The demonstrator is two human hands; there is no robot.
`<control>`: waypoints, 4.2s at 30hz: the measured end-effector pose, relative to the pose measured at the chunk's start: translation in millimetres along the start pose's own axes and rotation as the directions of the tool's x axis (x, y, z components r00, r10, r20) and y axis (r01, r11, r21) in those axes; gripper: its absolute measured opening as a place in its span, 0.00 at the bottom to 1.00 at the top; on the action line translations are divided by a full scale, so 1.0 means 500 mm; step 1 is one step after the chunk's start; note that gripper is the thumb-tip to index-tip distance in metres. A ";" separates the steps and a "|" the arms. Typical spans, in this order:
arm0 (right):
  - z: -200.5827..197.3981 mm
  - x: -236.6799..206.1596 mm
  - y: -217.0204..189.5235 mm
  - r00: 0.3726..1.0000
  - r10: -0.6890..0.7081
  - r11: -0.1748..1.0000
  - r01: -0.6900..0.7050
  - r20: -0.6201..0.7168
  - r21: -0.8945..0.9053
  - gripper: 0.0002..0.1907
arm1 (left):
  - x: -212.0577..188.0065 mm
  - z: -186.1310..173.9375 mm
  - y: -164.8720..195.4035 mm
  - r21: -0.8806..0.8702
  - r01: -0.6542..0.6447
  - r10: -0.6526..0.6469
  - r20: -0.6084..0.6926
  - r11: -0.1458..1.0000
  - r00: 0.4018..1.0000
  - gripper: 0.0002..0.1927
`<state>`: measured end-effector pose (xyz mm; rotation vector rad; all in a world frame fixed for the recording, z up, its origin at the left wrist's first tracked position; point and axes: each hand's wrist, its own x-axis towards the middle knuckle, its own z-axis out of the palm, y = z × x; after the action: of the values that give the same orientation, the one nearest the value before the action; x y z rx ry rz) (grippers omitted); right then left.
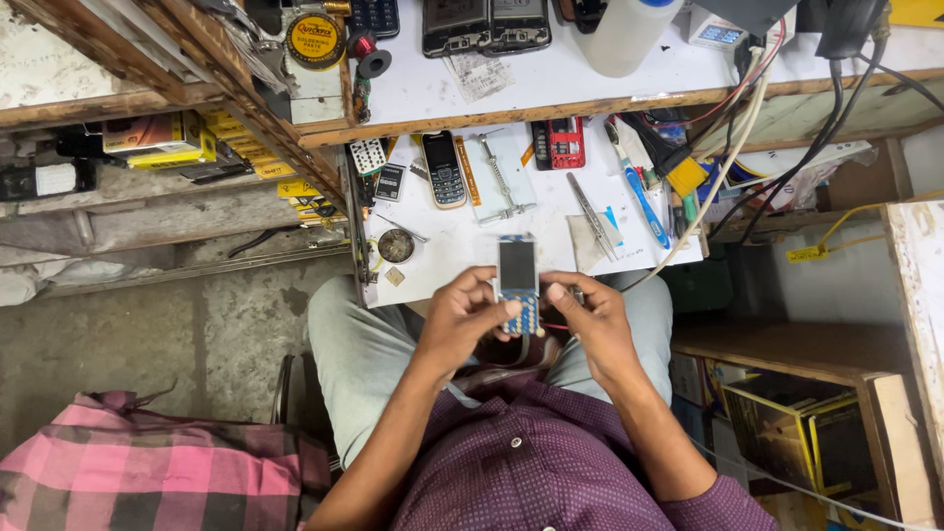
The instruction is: The person sits at a repair workbench holding a feature phone and uses tweezers to work on its keypad area. They connect a cable to the phone, pry the casing open, remove the back cover and battery, work on the internal components with tweezers, and then press the casing back together.
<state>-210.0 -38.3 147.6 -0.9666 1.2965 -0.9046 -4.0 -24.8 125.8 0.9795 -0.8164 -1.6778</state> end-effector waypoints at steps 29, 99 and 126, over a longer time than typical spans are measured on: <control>0.064 -0.008 -0.079 0.905 -0.399 0.796 0.422 0.149 -0.433 0.15 | -0.001 0.028 -0.021 0.006 -0.150 0.150 -0.078 0.989 0.986 0.26; 0.029 -0.031 -0.085 0.732 -0.578 0.450 0.654 0.360 -0.608 0.18 | -0.019 -0.003 -0.096 -0.679 0.244 -0.104 0.240 0.692 0.965 0.23; 0.025 -0.017 -0.059 0.807 -0.499 0.612 0.587 0.317 -0.530 0.17 | -0.013 0.003 -0.125 -0.714 0.246 -0.153 0.193 0.655 0.969 0.17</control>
<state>-198.4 -39.9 178.3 -1.9974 1.2004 -0.8495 -29.9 -0.8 73.5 0.3984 -0.0307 -2.0206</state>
